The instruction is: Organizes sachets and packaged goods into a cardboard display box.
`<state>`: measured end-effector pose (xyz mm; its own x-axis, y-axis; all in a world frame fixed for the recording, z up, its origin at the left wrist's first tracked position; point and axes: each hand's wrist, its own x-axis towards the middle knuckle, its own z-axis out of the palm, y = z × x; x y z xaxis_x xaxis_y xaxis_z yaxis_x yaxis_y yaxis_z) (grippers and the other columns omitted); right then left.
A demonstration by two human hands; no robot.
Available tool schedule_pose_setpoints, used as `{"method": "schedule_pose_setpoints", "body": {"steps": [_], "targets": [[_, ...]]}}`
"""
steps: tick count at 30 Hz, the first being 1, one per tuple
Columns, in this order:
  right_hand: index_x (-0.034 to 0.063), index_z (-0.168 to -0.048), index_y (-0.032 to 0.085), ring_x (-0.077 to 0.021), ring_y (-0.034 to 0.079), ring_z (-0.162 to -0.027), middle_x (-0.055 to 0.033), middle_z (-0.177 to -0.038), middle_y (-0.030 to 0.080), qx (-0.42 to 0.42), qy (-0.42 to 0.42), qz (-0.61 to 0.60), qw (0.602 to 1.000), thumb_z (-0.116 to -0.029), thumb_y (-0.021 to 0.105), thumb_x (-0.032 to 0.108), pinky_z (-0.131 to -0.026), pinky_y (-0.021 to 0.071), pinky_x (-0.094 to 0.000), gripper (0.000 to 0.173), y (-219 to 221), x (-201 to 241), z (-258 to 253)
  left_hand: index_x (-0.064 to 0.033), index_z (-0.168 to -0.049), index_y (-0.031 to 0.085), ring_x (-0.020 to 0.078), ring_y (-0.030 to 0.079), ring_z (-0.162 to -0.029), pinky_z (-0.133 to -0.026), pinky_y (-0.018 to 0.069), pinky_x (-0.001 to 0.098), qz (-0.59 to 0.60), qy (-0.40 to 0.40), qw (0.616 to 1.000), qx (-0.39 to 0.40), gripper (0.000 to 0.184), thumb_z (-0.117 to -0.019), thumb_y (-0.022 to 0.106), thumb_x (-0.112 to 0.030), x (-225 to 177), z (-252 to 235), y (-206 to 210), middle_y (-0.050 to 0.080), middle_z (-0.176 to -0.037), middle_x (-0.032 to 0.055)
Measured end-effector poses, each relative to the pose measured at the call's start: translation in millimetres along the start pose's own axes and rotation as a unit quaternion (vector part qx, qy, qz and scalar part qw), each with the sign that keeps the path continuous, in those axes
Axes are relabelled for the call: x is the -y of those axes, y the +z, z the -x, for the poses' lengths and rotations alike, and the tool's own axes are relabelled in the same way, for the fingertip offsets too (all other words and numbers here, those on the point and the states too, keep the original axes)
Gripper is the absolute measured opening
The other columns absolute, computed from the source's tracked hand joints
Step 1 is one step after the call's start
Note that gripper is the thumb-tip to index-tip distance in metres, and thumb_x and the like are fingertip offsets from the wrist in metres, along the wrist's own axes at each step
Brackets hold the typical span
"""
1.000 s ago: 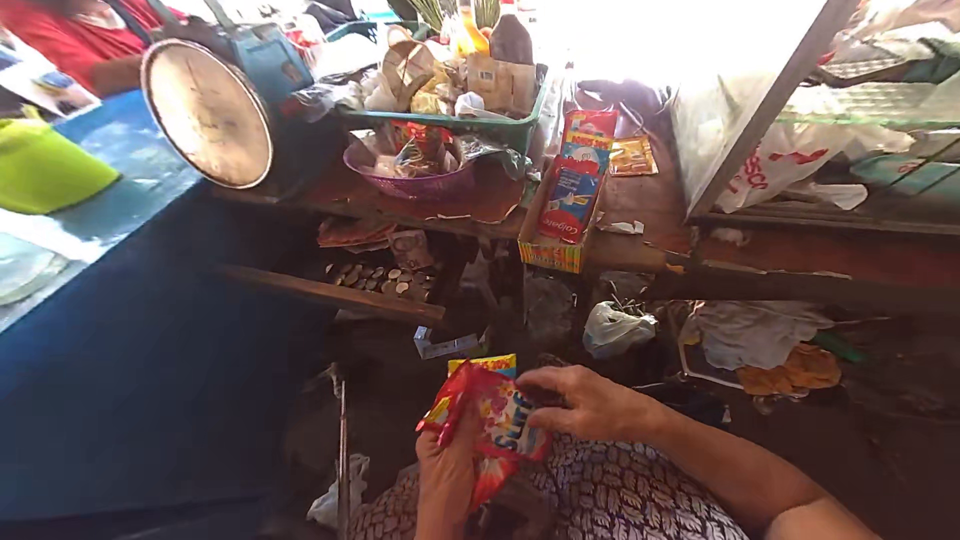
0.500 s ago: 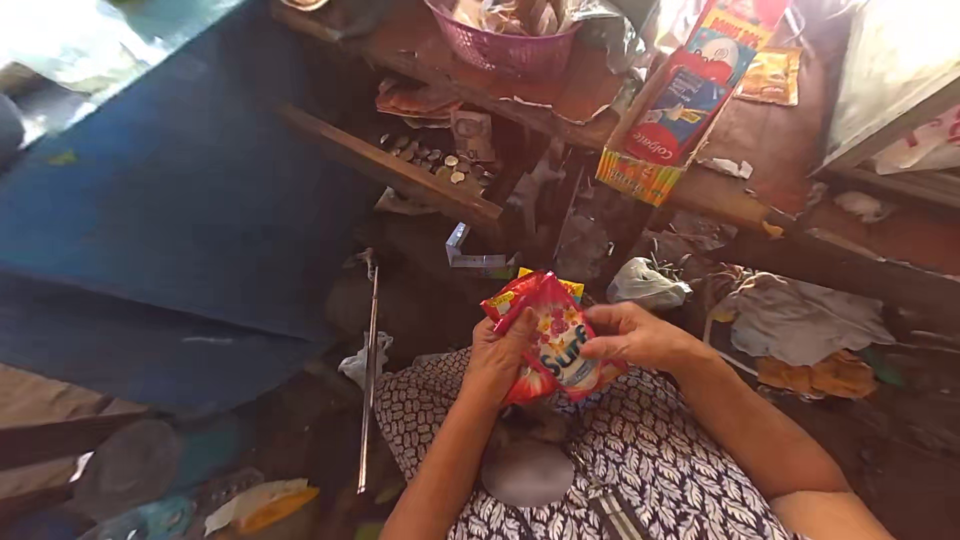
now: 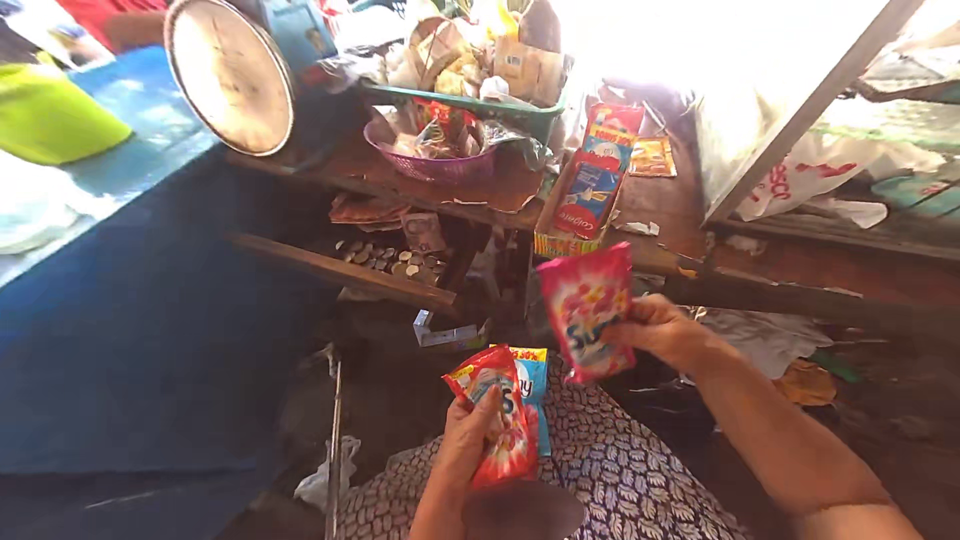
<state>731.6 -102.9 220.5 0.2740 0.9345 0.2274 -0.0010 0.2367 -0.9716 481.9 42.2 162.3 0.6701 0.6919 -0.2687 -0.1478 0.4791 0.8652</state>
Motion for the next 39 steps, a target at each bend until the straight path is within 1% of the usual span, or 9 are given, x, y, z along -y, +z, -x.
{"method": "schedule_pose_setpoints", "body": {"steps": [2, 7, 12, 20, 25, 29, 33, 36, 39], "targets": [[0.0138, -0.105, 0.075, -0.0015, 0.070, -0.093, 0.0084, -0.098, 0.076, -0.091, -0.017, 0.060, 0.994, -0.0988, 0.063, 0.010, -0.088, 0.0595, -0.0251, 0.014, -15.5, 8.4, -2.8, -0.0050, -0.108, 0.063, 0.0091, 0.074, -0.072, -0.068, 0.0639, 0.0262, -0.006, -0.019, 0.999, -0.032, 0.016, -0.1031, 0.048, -0.006, -4.1, -9.0, 4.6, 0.076, -0.083, 0.0028], [0.0158, -0.106, 0.073, -0.0071, 0.071, -0.091, 0.0050, -0.097, 0.074, -0.305, -0.065, 0.113, 0.943, -0.0980, 0.065, 0.014, -0.083, 0.0612, -0.0310, 0.012, -47.0, 30.3, -13.6, -0.0008, -0.116, 0.058, 0.0123, 0.073, -0.073, -0.067, 0.0637, 0.0287, -0.024, -0.071, 0.994, -0.077, 0.017, -0.1071, 0.050, -0.013, -20.9, -47.4, 28.6, 0.073, -0.084, 0.0064], [0.0157, -0.109, 0.068, -0.0088, 0.070, -0.095, 0.0038, -0.102, 0.073, -0.364, -0.103, 0.049, 0.924, -0.1012, 0.062, 0.018, -0.085, 0.0605, -0.0299, 0.010, -69.3, 57.1, -41.5, 0.0006, -0.122, 0.056, 0.0179, 0.074, -0.077, -0.070, 0.0642, 0.0341, 0.009, -0.091, 0.996, -0.025, 0.024, -0.1073, 0.053, -0.018, -27.8, -84.4, 70.7, 0.073, -0.089, 0.0114], [0.0081, -0.105, 0.072, -0.0037, 0.068, -0.079, 0.0026, -0.089, 0.073, -0.163, -0.005, 0.165, 0.973, -0.1035, 0.059, 0.015, -0.072, 0.0593, -0.0246, 0.015, -86.5, 8.7, -71.9, -0.0009, -0.128, 0.054, 0.0221, 0.072, -0.083, -0.074, 0.0627, 0.0382, 0.077, -0.082, 0.993, -0.026, 0.039, -0.1073, 0.051, -0.033, -4.8, -137.4, 120.6, 0.070, -0.096, 0.0150], [0.0070, -0.094, 0.071, -0.0028, 0.063, -0.076, 0.0007, -0.084, 0.067, -0.124, -0.003, 0.314, 0.941, -0.1060, 0.055, 0.025, -0.071, 0.0541, -0.0242, 0.027, -83.1, 10.9, -74.5, -0.0040, -0.128, 0.057, 0.0249, 0.072, -0.089, -0.079, 0.0618, 0.0422, 0.100, -0.090, 0.991, 0.009, 0.045, -0.1054, 0.051, -0.043, 0.5, -149.4, 131.9, 0.071, -0.101, 0.0157], [0.0074, -0.096, 0.072, -0.0053, 0.064, -0.073, -0.0004, -0.081, 0.068, -0.117, 0.003, 0.323, 0.939, -0.1061, 0.056, 0.027, -0.068, 0.0544, -0.0268, 0.027, -74.3, 7.9, -74.8, -0.0066, -0.124, 0.059, 0.0237, 0.072, -0.088, -0.077, 0.0614, 0.0417, 0.130, -0.095, 0.986, 0.032, 0.048, -0.1039, 0.050, -0.049, 2.1, -151.2, 134.9, 0.071, -0.098, 0.0139], [0.0066, -0.087, 0.069, -0.0045, 0.062, -0.066, 0.0005, -0.072, 0.064, -0.099, 0.030, 0.316, 0.943, -0.1045, 0.058, 0.023, -0.061, 0.0526, -0.0250, 0.027, -58.7, 14.0, -62.0, -0.0037, -0.135, 0.051, 0.0252, 0.072, -0.091, -0.079, 0.0622, 0.0434, 0.111, -0.067, 0.991, 0.024, 0.053, -0.1047, 0.051, -0.047, 3.5, -134.3, 126.9, 0.071, -0.102, 0.0166], [0.0058, -0.093, 0.071, -0.0002, 0.062, -0.076, 0.0018, -0.080, 0.066, -0.064, 0.049, 0.315, 0.946, -0.1041, 0.057, 0.025, -0.072, 0.0526, -0.0208, 0.026, -39.2, 20.4, -44.1, -0.0010, -0.136, 0.045, 0.0211, 0.073, -0.087, -0.077, 0.0637, 0.0394, 0.077, -0.041, 0.996, 0.008, 0.045, -0.1057, 0.053, -0.034, -1.6, -105.3, 124.2, 0.070, -0.099, 0.0146], [0.0038, -0.100, 0.073, 0.0013, 0.063, -0.092, 0.0005, -0.093, 0.069, -0.020, 0.031, 0.298, 0.954, -0.1057, 0.054, 0.027, -0.086, 0.0515, -0.0191, 0.031, -28.6, 16.2, -30.3, 0.0002, -0.129, 0.050, 0.0213, 0.073, -0.087, -0.077, 0.0633, 0.0390, 0.102, -0.055, 0.993, 0.010, 0.036, -0.1034, 0.057, -0.023, -4.1, -86.9, 118.2, 0.071, -0.097, 0.0154]]}}
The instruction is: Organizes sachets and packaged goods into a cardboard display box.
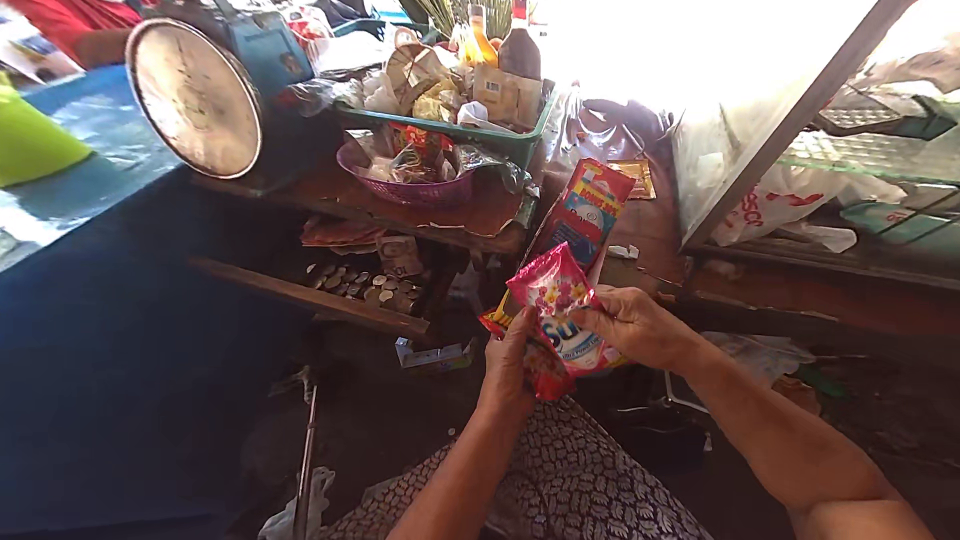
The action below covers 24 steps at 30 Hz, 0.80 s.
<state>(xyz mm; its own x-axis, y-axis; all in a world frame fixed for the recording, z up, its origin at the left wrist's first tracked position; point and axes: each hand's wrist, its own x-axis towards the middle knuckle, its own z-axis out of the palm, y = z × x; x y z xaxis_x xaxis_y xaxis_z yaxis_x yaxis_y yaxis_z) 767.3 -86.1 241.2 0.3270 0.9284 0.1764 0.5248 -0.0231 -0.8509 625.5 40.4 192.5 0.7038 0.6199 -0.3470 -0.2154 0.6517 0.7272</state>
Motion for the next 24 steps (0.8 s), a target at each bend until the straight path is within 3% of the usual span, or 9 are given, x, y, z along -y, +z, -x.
{"method": "schedule_pose_setpoints", "body": {"steps": [2, 4, 7, 9, 11, 13, 15, 18, 24], "targets": [[0.0040, -0.101, 0.074, 0.0023, 0.064, -0.093, 0.0021, -0.095, 0.070, 0.015, -0.004, -0.037, 0.999, -0.1058, 0.054, 0.026, -0.087, 0.0527, -0.0185, 0.030, -2.0, -2.6, 2.4, 0.0007, -0.127, 0.052, 0.0213, 0.073, -0.085, -0.076, 0.0636, 0.0389, 0.001, 0.000, 1.000, 0.005, 0.036, -0.1005, 0.059, -0.022, 0.0, 3.8, -4.1, 0.071, -0.096, 0.0156], [0.0070, -0.101, 0.074, 0.0039, 0.065, -0.085, 0.0061, -0.090, 0.071, 0.005, 0.006, -0.058, 0.998, -0.1049, 0.056, 0.024, -0.079, 0.0557, -0.0179, 0.025, -10.7, -2.0, 4.5, -0.0001, -0.128, 0.052, 0.0211, 0.073, -0.086, -0.076, 0.0637, 0.0389, -0.012, -0.009, 1.000, 0.006, 0.037, -0.1010, 0.058, -0.025, 0.6, 5.3, -7.6, 0.071, -0.096, 0.0149], [0.0114, -0.101, 0.074, 0.0009, 0.066, -0.078, 0.0078, -0.086, 0.072, -0.130, 0.025, -0.063, 0.989, -0.1016, 0.060, 0.020, -0.073, 0.0581, -0.0227, 0.017, -32.4, 7.4, 2.6, -0.0012, -0.127, 0.054, 0.0216, 0.073, -0.086, -0.075, 0.0633, 0.0388, -0.006, -0.022, 1.000, -0.008, 0.035, -0.1017, 0.059, -0.026, 0.5, 4.6, -7.3, 0.071, -0.097, 0.0145], [0.0129, -0.109, 0.070, -0.0056, 0.070, -0.086, 0.0053, -0.094, 0.072, -0.256, 0.033, -0.155, 0.954, -0.1040, 0.057, 0.023, -0.077, 0.0617, -0.0302, 0.017, -47.1, 14.0, -11.3, -0.0018, -0.124, 0.055, 0.0216, 0.073, -0.084, -0.074, 0.0631, 0.0388, -0.001, -0.028, 0.999, -0.018, 0.033, -0.1012, 0.060, -0.025, 1.3, 2.9, -7.0, 0.071, -0.095, 0.0144], [0.0115, -0.125, 0.059, -0.0139, 0.070, -0.102, -0.0002, -0.110, 0.070, -0.304, 0.011, -0.256, 0.918, -0.1080, 0.048, 0.028, -0.090, 0.0612, -0.0388, 0.027, -60.7, 20.7, -33.1, -0.0017, -0.124, 0.056, 0.0224, 0.073, -0.084, -0.074, 0.0634, 0.0398, 0.003, -0.028, 0.999, -0.018, 0.033, -0.1006, 0.061, -0.024, 1.8, 2.0, -6.3, 0.071, -0.095, 0.0150], [0.0115, -0.139, 0.049, -0.0178, 0.069, -0.107, -0.0046, -0.119, 0.068, -0.290, 0.020, -0.314, 0.904, -0.1106, 0.042, 0.033, -0.091, 0.0613, -0.0394, 0.036, -66.2, 19.1, -54.0, -0.0013, -0.125, 0.055, 0.0229, 0.073, -0.085, -0.074, 0.0634, 0.0404, 0.007, -0.025, 1.000, -0.015, 0.033, -0.1005, 0.061, -0.023, 2.2, 2.2, -4.5, 0.071, -0.096, 0.0156], [0.0095, -0.140, 0.051, -0.0181, 0.068, -0.108, -0.0066, -0.120, 0.067, -0.262, 0.052, -0.324, 0.907, -0.1102, 0.044, 0.033, -0.092, 0.0596, -0.0382, 0.039, -60.6, 9.1, -72.4, -0.0010, -0.125, 0.054, 0.0228, 0.073, -0.084, -0.074, 0.0634, 0.0403, 0.006, -0.021, 1.000, -0.015, 0.032, -0.0999, 0.061, -0.020, 2.3, 3.6, -3.0, 0.071, -0.095, 0.0155], [0.0073, -0.134, 0.057, -0.0141, 0.066, -0.108, -0.0059, -0.118, 0.068, -0.207, 0.099, -0.282, 0.932, -0.1084, 0.049, 0.032, -0.095, 0.0564, -0.0349, 0.036, -49.9, -6.4, -92.2, -0.0001, -0.124, 0.054, 0.0216, 0.072, -0.083, -0.074, 0.0632, 0.0390, -0.009, -0.009, 1.000, -0.019, 0.032, -0.0986, 0.062, -0.019, 2.5, 4.3, -2.7, 0.070, -0.093, 0.0149], [0.0067, -0.119, 0.066, -0.0099, 0.069, -0.097, -0.0030, -0.105, 0.070, -0.119, 0.117, -0.218, 0.961, -0.1085, 0.050, 0.030, -0.088, 0.0582, -0.0305, 0.030, -51.2, -9.0, -101.3, 0.0006, -0.123, 0.053, 0.0216, 0.072, -0.082, -0.073, 0.0632, 0.0388, -0.013, -0.012, 1.000, -0.025, 0.034, -0.0968, 0.064, -0.018, 3.8, 2.0, -5.0, 0.070, -0.093, 0.0152]]}}
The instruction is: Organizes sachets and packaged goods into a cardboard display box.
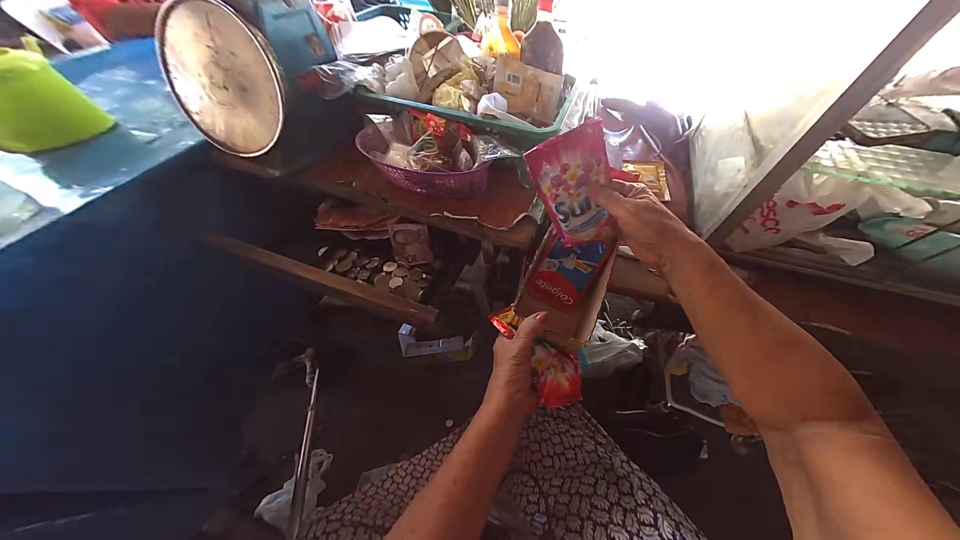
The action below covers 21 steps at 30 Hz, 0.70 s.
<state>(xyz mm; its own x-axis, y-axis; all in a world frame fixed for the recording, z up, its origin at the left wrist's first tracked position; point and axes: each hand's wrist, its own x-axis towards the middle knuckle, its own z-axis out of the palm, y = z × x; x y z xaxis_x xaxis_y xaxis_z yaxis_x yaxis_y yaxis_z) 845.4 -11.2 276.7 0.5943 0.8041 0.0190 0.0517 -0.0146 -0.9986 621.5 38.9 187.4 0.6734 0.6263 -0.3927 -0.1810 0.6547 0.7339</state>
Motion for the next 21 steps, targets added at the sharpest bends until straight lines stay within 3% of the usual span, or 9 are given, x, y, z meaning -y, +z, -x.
{"method": "schedule_pose_setpoints", "body": {"steps": [5, 7, 9, 12, 14, 18, 21], "targets": [[0.0106, -0.118, 0.063, -0.0109, 0.071, -0.095, -0.0011, -0.103, 0.071, -0.011, -0.043, -0.082, 0.996, -0.1095, 0.046, 0.027, -0.085, 0.0608, -0.0317, 0.025, 10.4, 5.2, 25.2, -0.0011, -0.125, 0.054, 0.0221, 0.073, -0.084, -0.075, 0.0634, 0.0397, 0.017, -0.008, 1.000, 0.000, 0.035, -0.0994, 0.062, -0.023, -0.5, -2.6, -0.2, 0.071, -0.095, 0.0154], [0.0164, -0.114, 0.066, -0.0052, 0.071, -0.085, 0.0046, -0.097, 0.072, 0.023, -0.074, -0.069, 0.995, -0.1091, 0.046, 0.033, -0.074, 0.0618, -0.0264, 0.026, 21.4, 7.4, 47.6, -0.0015, -0.126, 0.053, 0.0226, 0.073, -0.086, -0.075, 0.0635, 0.0403, 0.025, -0.010, 1.000, 0.009, 0.035, -0.1005, 0.060, -0.024, 0.2, -3.8, -1.4, 0.071, -0.097, 0.0155], [0.0158, -0.109, 0.069, -0.0063, 0.070, -0.080, 0.0027, -0.093, 0.073, 0.092, -0.091, -0.091, 0.987, -0.1082, 0.049, 0.033, -0.068, 0.0616, -0.0270, 0.026, 32.0, 9.7, 63.1, -0.0004, -0.124, 0.054, 0.0223, 0.073, -0.086, -0.076, 0.0634, 0.0404, 0.030, -0.004, 0.999, 0.014, 0.032, -0.1014, 0.058, -0.023, 0.3, -4.8, -2.5, 0.071, -0.096, 0.0156], [0.0135, -0.106, 0.072, -0.0067, 0.070, -0.081, 0.0021, -0.093, 0.073, 0.154, -0.101, -0.100, 0.978, -0.1071, 0.052, 0.025, -0.070, 0.0617, -0.0275, 0.023, 41.4, 13.6, 74.6, 0.0003, -0.118, 0.055, 0.0202, 0.073, -0.083, -0.073, 0.0635, 0.0381, 0.038, 0.005, 0.999, 0.011, 0.026, -0.1025, 0.055, -0.020, 0.6, -4.0, -2.5, 0.071, -0.092, 0.0144], [0.0149, -0.106, 0.071, -0.0046, 0.070, -0.081, 0.0042, -0.092, 0.073, 0.105, -0.116, -0.079, 0.984, -0.1072, 0.051, 0.026, -0.069, 0.0611, -0.0257, 0.023, 39.2, 18.8, 74.8, 0.0010, -0.121, 0.055, 0.0223, 0.073, -0.085, -0.075, 0.0637, 0.0399, 0.045, -0.004, 0.999, 0.012, 0.031, -0.1008, 0.060, -0.022, 0.7, -4.5, -2.8, 0.071, -0.095, 0.0166], [0.0096, -0.118, 0.064, -0.0146, 0.072, -0.099, -0.0017, -0.104, 0.073, -0.080, -0.156, -0.147, 0.973, -0.1081, 0.048, 0.020, -0.088, 0.0620, -0.0383, 0.022, 23.7, 34.0, 54.3, 0.0001, -0.122, 0.053, 0.0206, 0.073, -0.083, -0.073, 0.0638, 0.0385, 0.033, -0.007, 0.999, 0.002, 0.028, -0.1057, 0.049, -0.023, 0.9, -3.4, -2.5, 0.071, -0.092, 0.0143], [0.0085, -0.111, 0.064, -0.0157, 0.071, -0.097, -0.0025, -0.101, 0.072, -0.155, -0.194, -0.143, 0.958, -0.1050, 0.053, 0.013, -0.089, 0.0613, -0.0396, 0.013, 11.0, 32.2, 35.0, 0.0003, -0.122, 0.052, 0.0210, 0.073, -0.083, -0.073, 0.0635, 0.0386, 0.043, -0.014, 0.999, -0.001, 0.027, -0.1070, 0.046, -0.021, 0.6, -2.3, -1.1, 0.071, -0.092, 0.0146]]}}
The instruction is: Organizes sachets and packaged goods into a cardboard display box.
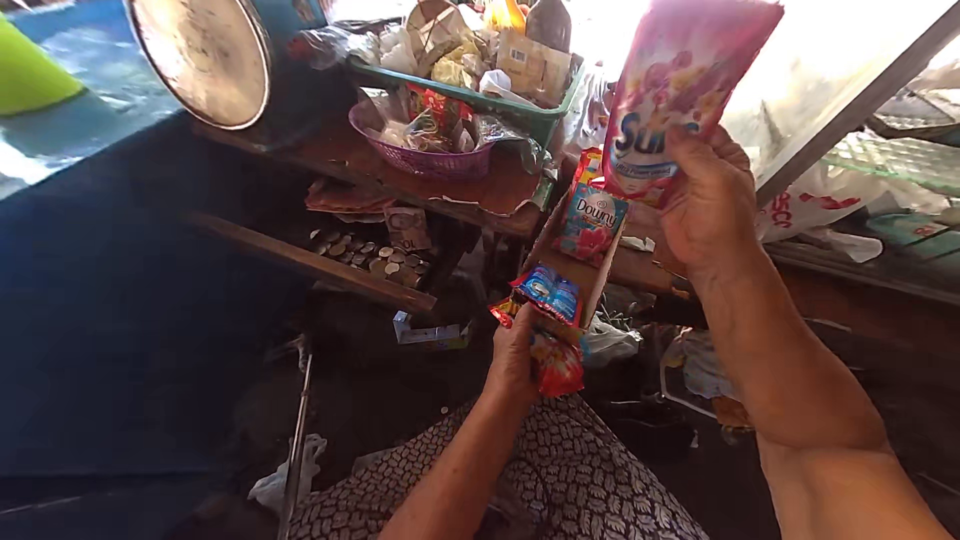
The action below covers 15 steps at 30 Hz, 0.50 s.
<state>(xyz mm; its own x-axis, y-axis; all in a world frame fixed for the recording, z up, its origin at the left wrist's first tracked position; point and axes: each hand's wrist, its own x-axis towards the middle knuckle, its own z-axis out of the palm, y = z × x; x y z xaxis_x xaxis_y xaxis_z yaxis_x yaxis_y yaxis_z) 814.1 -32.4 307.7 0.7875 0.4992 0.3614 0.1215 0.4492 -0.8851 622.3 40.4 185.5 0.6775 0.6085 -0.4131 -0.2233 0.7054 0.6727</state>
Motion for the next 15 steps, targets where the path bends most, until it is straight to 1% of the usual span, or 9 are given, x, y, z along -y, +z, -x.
{"method": "schedule_pose_setpoints", "body": {"steps": [2, 4, 5, 6, 8, 10, 11, 13, 15], "targets": [[0.0076, -0.107, 0.064, -0.0142, 0.071, -0.094, -0.0021, -0.097, 0.071, -0.016, 0.018, 0.021, 0.999, -0.1027, 0.055, 0.010, -0.088, 0.0607, -0.0372, 0.010, -3.2, -10.3, -3.7, 0.0004, -0.122, 0.053, 0.0219, 0.073, -0.082, -0.072, 0.0637, 0.0392, 0.006, -0.004, 1.000, 0.002, 0.027, -0.1065, 0.047, -0.021, -1.0, 0.8, 1.5, 0.071, -0.092, 0.0154], [0.0086, -0.105, 0.064, -0.0122, 0.070, -0.091, -0.0013, -0.095, 0.071, -0.029, 0.059, 0.032, 0.997, -0.1027, 0.056, 0.010, -0.083, 0.0609, -0.0334, 0.008, -3.1, -19.0, -1.1, 0.0000, -0.121, 0.053, 0.0221, 0.073, -0.082, -0.072, 0.0635, 0.0392, 0.011, -0.006, 1.000, 0.007, 0.026, -0.1068, 0.048, -0.021, -1.0, 1.6, 1.9, 0.071, -0.092, 0.0156], [0.0092, -0.104, 0.063, -0.0121, 0.071, -0.089, -0.0015, -0.094, 0.071, -0.036, 0.074, 0.034, 0.996, -0.1026, 0.056, 0.010, -0.080, 0.0619, -0.0330, 0.008, -2.7, -22.7, 0.3, -0.0002, -0.121, 0.053, 0.0220, 0.073, -0.082, -0.072, 0.0634, 0.0391, 0.012, -0.005, 1.000, 0.006, 0.026, -0.1065, 0.048, -0.021, -0.7, 1.2, 1.9, 0.071, -0.092, 0.0155], [0.0097, -0.104, 0.063, -0.0124, 0.071, -0.088, -0.0018, -0.094, 0.071, -0.039, 0.081, 0.031, 0.995, -0.1027, 0.056, 0.011, -0.079, 0.0621, -0.0336, 0.007, -2.6, -26.1, 1.3, -0.0005, -0.122, 0.053, 0.0218, 0.073, -0.082, -0.073, 0.0634, 0.0390, 0.012, -0.006, 1.000, 0.004, 0.026, -0.1062, 0.049, -0.021, -0.1, 0.7, 1.3, 0.071, -0.093, 0.0153], [0.0091, -0.106, 0.063, -0.0138, 0.070, -0.092, -0.0026, -0.096, 0.070, -0.037, 0.075, 0.007, 0.996, -0.1022, 0.055, 0.009, -0.084, 0.0612, -0.0364, 0.009, -2.8, -31.5, 3.0, -0.0008, -0.123, 0.053, 0.0215, 0.073, -0.083, -0.073, 0.0634, 0.0391, 0.010, -0.008, 1.000, -0.001, 0.027, -0.1055, 0.050, -0.022, 0.7, 0.3, -0.1, 0.071, -0.093, 0.0150], [0.0075, -0.108, 0.062, -0.0161, 0.070, -0.097, -0.0042, -0.100, 0.070, -0.023, 0.049, -0.030, 0.998, -0.1010, 0.054, 0.005, -0.089, 0.0598, -0.0399, 0.011, -2.6, -36.2, 4.4, -0.0004, -0.122, 0.053, 0.0217, 0.073, -0.083, -0.073, 0.0635, 0.0391, 0.012, -0.005, 1.000, 0.000, 0.027, -0.1051, 0.051, -0.021, 1.0, 0.5, -0.1, 0.071, -0.094, 0.0155], [0.0077, -0.110, 0.061, -0.0155, 0.070, -0.098, -0.0037, -0.101, 0.070, -0.007, 0.039, -0.037, 0.999, -0.1001, 0.053, 0.003, -0.090, 0.0594, -0.0391, 0.014, -2.3, -38.5, 6.0, -0.0004, -0.122, 0.053, 0.0213, 0.073, -0.083, -0.073, 0.0635, 0.0387, 0.014, -0.003, 1.000, 0.001, 0.026, -0.1052, 0.050, -0.021, 1.2, 0.8, 0.6, 0.071, -0.093, 0.0153], [0.0073, -0.108, 0.063, -0.0125, 0.069, -0.095, -0.0023, -0.098, 0.071, 0.013, 0.052, -0.024, 0.998, -0.0969, 0.056, -0.001, -0.087, 0.0595, -0.0346, 0.015, -0.9, -46.7, 9.9, -0.0005, -0.121, 0.053, 0.0210, 0.073, -0.082, -0.073, 0.0636, 0.0382, 0.018, 0.001, 1.000, 0.007, 0.026, -0.1054, 0.050, -0.021, 1.9, 1.2, 0.8, 0.071, -0.092, 0.0149], [0.0061, -0.103, 0.065, -0.0109, 0.069, -0.090, -0.0023, -0.094, 0.071, 0.016, 0.096, -0.003, 0.995, -0.0957, 0.059, -0.003, -0.083, 0.0591, -0.0315, 0.013, 1.1, -56.7, 13.4, -0.0001, -0.122, 0.052, 0.0212, 0.073, -0.083, -0.073, 0.0635, 0.0383, 0.017, -0.002, 1.000, 0.009, 0.026, -0.1051, 0.050, -0.021, 1.9, 1.8, 0.2, 0.071, -0.093, 0.0151]]}}
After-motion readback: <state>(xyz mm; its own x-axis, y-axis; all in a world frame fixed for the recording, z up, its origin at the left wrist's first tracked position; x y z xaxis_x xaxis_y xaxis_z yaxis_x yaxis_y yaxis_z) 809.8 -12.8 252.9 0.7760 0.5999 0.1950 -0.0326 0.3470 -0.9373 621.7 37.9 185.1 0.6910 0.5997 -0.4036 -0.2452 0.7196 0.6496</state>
